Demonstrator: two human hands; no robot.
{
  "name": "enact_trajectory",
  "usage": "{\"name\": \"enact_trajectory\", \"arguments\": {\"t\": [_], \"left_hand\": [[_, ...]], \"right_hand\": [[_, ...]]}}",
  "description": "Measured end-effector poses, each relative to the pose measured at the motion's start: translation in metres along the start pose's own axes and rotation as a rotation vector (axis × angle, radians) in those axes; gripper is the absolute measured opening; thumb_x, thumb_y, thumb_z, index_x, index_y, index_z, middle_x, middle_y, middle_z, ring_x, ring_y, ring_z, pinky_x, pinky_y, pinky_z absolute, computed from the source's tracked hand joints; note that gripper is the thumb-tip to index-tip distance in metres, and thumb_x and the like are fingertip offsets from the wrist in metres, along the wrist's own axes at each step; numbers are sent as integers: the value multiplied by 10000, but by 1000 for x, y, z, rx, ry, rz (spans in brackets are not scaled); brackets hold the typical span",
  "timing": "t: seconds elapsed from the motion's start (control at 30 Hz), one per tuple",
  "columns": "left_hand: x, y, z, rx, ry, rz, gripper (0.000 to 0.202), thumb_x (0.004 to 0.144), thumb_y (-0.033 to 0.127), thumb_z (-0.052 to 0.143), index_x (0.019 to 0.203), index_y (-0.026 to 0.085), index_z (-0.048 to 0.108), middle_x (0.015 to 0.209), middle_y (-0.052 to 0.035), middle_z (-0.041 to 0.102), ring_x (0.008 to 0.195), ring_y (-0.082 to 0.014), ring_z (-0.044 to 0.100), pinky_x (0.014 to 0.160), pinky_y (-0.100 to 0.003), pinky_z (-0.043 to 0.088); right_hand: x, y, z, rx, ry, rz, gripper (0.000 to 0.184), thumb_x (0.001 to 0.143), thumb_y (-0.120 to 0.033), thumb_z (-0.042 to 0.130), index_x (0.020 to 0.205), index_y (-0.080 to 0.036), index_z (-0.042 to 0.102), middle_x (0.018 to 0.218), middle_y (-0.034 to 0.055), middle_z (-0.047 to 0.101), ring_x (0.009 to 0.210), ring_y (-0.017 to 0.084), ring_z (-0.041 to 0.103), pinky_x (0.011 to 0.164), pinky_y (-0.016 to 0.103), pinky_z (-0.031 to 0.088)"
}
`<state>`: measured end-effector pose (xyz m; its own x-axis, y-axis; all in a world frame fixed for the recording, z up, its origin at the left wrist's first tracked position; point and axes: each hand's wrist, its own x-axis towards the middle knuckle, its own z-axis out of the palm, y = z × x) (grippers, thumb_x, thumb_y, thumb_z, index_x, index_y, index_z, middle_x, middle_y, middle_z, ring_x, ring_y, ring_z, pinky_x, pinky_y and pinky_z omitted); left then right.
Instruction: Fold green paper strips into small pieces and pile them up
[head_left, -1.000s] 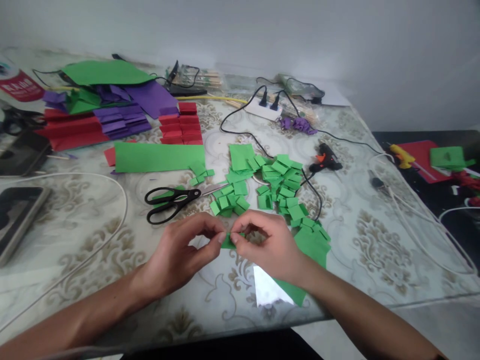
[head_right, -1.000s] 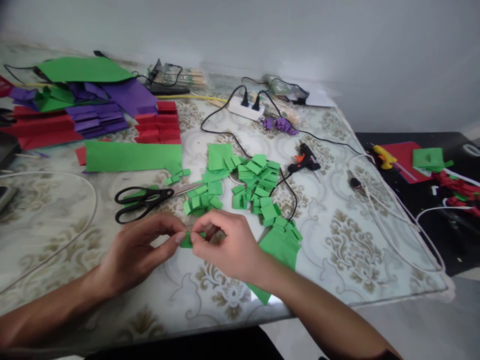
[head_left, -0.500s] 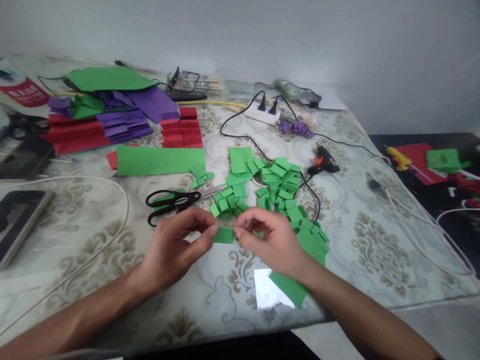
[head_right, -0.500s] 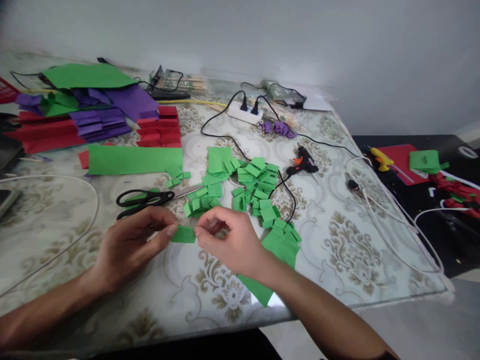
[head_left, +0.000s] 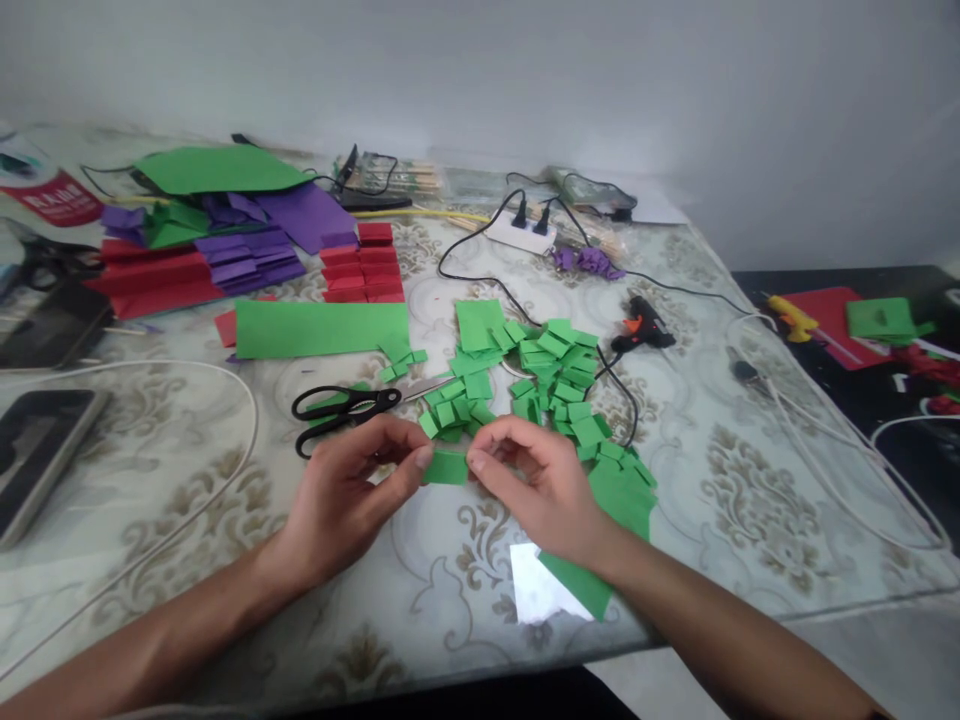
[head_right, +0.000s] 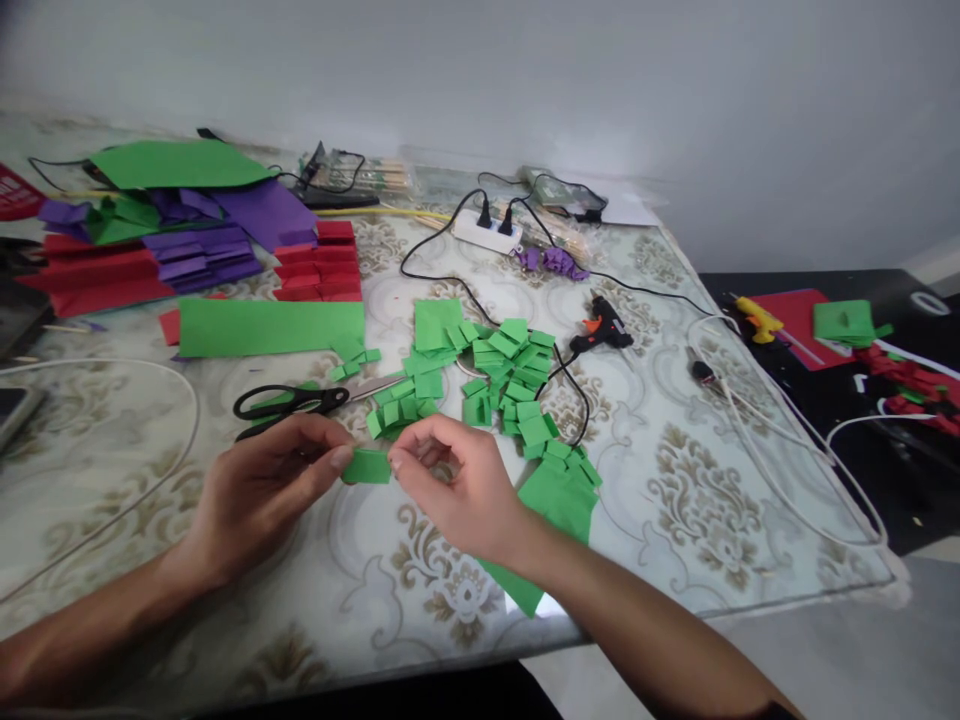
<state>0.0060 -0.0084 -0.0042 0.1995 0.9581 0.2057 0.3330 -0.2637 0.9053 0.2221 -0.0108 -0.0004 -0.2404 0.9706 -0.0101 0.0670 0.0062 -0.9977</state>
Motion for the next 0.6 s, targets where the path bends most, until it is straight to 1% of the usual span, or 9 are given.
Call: {"name": "enact_trajectory", "arguments": {"t": [0.1,0.2,0.27,0.43,0.6], "left_hand": [[-1,0,-1,11,-18,6,81,977,247,671,916,212,710,779,7,719,674,-127,674,604,-212,538],[-1,1,-1,31,-35,39,74,990,219,656,934,211,704,786,12,714,685,-123,678,626,-216,539],[-1,2,-1,37,-42,71,64,988,195,657,941,209,698,797,15,713,689,-117,679,641,-215,541],[-3,-1,1,32,-58,123,57,1004,166,646,998,211,680,842,17,706,719,-107,681,675,-209,548],[-4,-5,2,49,-71,164,67,1016,160,626,1024,217,658,878,13,700,784,-117,672,724,-222,545]], "right_hand": [[-2,-2,-2,41,-12,-20,77,957,-286,679,973,-211,686,818,19,683,731,148,647,642,263,528],[-3,-2,-2,34,-38,-56,164,932,-278,716,1083,-219,694,957,46,717,826,168,683,713,284,566],[-3,-1,0,-9,-37,-82,170,906,-264,754,1063,-219,705,963,49,737,818,173,694,713,290,574],[-1,4,3,-67,46,-178,40,918,-242,763,927,-213,736,873,28,767,757,154,711,687,273,565],[1,6,2,-107,80,-241,19,912,-212,773,906,-204,756,847,23,778,740,143,716,658,246,551]]}}
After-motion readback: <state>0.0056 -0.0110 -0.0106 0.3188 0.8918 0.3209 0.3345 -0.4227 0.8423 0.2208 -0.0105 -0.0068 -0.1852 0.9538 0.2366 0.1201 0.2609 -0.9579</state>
